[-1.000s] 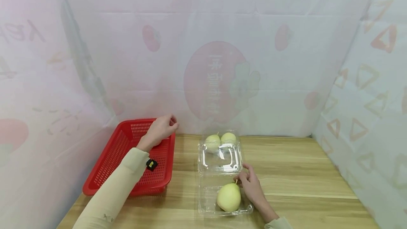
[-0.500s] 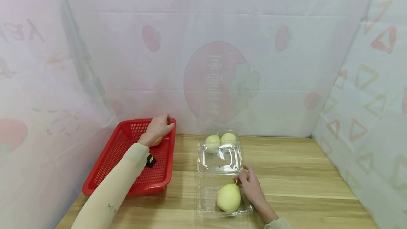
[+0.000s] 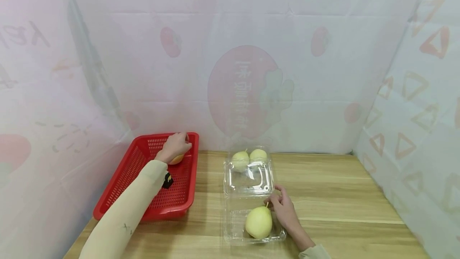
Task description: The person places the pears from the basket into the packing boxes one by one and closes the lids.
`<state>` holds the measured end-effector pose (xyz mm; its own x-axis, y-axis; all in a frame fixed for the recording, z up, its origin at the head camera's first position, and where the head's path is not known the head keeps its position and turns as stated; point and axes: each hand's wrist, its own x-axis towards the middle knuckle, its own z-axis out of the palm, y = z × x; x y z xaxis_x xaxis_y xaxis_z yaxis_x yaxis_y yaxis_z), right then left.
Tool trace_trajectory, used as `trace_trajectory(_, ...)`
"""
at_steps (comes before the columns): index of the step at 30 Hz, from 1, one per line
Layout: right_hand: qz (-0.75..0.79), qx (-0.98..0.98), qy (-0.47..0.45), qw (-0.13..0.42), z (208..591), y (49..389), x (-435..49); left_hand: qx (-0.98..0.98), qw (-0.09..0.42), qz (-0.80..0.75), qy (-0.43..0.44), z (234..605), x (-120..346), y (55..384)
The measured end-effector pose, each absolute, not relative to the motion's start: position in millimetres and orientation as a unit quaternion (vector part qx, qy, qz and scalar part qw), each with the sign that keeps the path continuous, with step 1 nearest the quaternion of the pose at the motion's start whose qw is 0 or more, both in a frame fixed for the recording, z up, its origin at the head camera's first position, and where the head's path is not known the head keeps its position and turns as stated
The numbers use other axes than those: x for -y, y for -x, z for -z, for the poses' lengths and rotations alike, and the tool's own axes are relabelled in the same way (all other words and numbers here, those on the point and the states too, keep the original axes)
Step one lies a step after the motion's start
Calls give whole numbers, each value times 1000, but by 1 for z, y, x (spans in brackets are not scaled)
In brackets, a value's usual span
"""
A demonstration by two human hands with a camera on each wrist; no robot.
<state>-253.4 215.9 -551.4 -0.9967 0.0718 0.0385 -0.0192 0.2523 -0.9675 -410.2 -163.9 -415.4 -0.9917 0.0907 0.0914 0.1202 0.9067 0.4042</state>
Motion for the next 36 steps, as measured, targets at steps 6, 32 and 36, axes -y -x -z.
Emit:
trace_trajectory(6,-610,792,15,36,551,254,-215,976,23,210,49,420,174,410)
trace_trajectory(32,-624,781,12,18,539,245,-211,980,-8,201,2,452,193,422)
trace_trajectory(36,-620,784,16,13,540,246,-210,980,-15,199,-4,452,195,421)
